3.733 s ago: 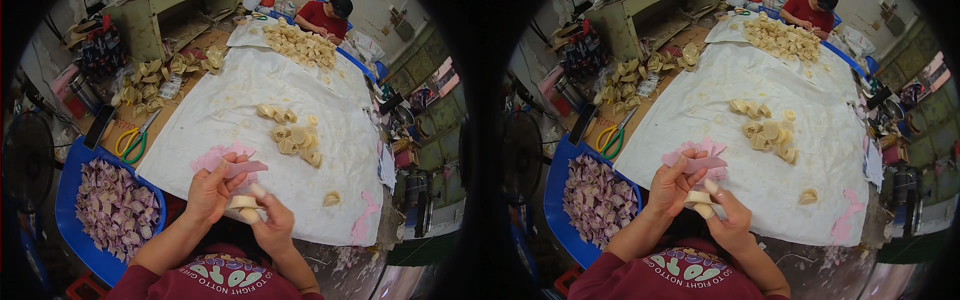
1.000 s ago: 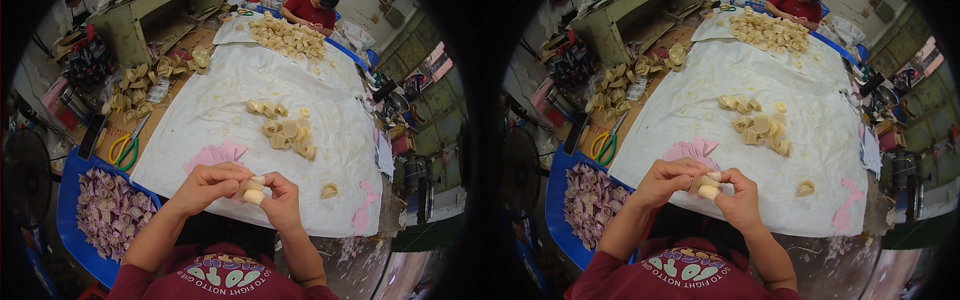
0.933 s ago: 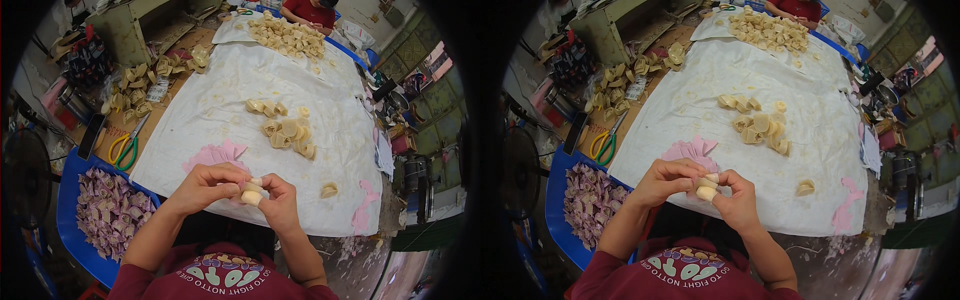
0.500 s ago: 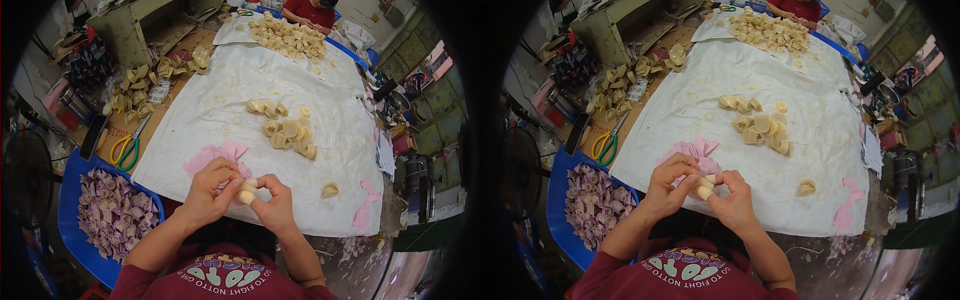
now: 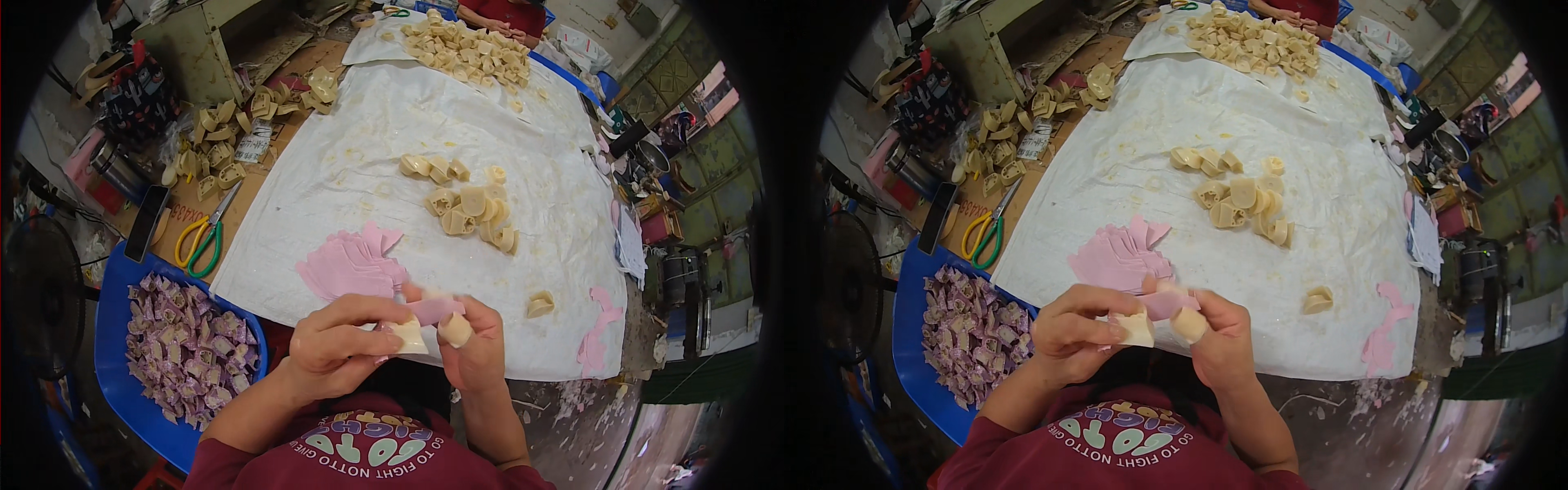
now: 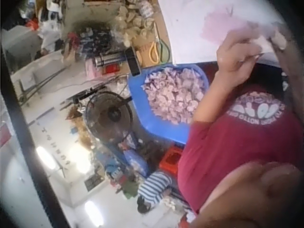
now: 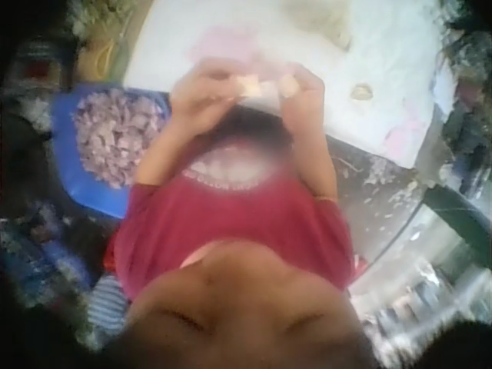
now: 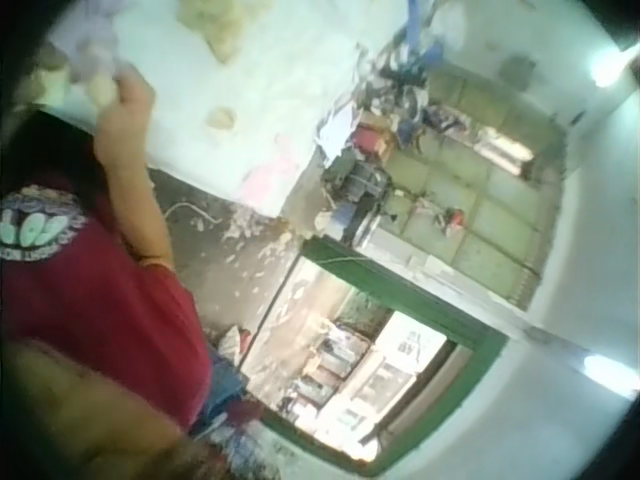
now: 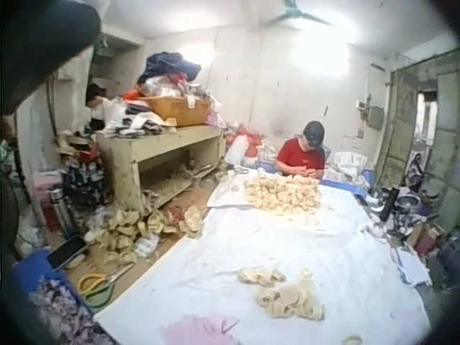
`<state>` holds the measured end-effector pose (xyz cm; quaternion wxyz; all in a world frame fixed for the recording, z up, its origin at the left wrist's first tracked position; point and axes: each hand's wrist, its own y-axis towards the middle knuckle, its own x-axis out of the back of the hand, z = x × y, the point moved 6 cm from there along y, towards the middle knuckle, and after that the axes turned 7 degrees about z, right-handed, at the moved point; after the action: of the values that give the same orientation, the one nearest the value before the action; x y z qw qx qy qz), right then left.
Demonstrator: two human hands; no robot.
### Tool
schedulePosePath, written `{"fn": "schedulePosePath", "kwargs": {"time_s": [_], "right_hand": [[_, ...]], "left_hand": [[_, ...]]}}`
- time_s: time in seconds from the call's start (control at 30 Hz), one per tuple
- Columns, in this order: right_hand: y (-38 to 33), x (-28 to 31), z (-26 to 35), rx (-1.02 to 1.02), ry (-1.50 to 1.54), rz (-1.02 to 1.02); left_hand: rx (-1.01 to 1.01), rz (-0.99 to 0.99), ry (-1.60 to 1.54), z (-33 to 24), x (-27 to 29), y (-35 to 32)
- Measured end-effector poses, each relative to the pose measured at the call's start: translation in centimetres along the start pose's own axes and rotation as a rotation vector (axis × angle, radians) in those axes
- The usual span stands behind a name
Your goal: The person wraps small, cylindrical, beige-colored items with pink paper wrappers by hand. They pick up a wrapper and an item, fold the paper around the item, and place the finished wrapped unit on a white cloth on the table. The process is repeated continuously throughout the clip.
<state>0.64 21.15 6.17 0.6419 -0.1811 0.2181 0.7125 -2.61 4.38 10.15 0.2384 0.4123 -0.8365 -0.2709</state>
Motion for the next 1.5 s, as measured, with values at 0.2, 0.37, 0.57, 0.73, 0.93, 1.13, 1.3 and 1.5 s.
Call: {"fn": "schedulePosePath", "kwargs": {"time_s": [0.2, 0.37, 0.57, 0.73, 0.93, 1.13, 1.3, 1.5], "right_hand": [[-1.0, -0.4, 0.8, -0.026, -0.009, -0.015], [-0.9, -1.5, 1.2, -0.035, -0.229, -0.118], [-0.5, -2.6, 1.1, 0.140, -0.756, -0.110], [0.5, -2.6, 1.2, 0.312, -0.999, -0.099], [1.5, -2.6, 0.7, 0.437, -0.942, -0.039], [2.4, 0.0, -2.0, 0.162, -0.694, -0.059], [2.2, 1.1, -2.0, -0.146, -0.165, 0.122], [1.8, 0.9, -1.8, 0.266, -0.883, -0.059]], "left_hand": [[-0.016, 0.058, 0.272, -1.0, 0.2, 0.6], [-0.057, 0.005, 0.410, 0.1, -0.7, 0.2], [0.015, -0.046, 0.475, 0.9, -1.1, 0.6], [0.163, -0.106, 0.250, 2.8, -0.7, 0.0], [0.417, -0.166, -0.184, 5.2, -0.8, -1.1], [0.427, -0.140, 0.148, 5.7, -1.8, -0.8], [0.767, -0.254, -0.719, 8.9, -2.1, -2.9], [0.810, -0.259, -0.599, 9.8, -3.2, -4.1]]}}
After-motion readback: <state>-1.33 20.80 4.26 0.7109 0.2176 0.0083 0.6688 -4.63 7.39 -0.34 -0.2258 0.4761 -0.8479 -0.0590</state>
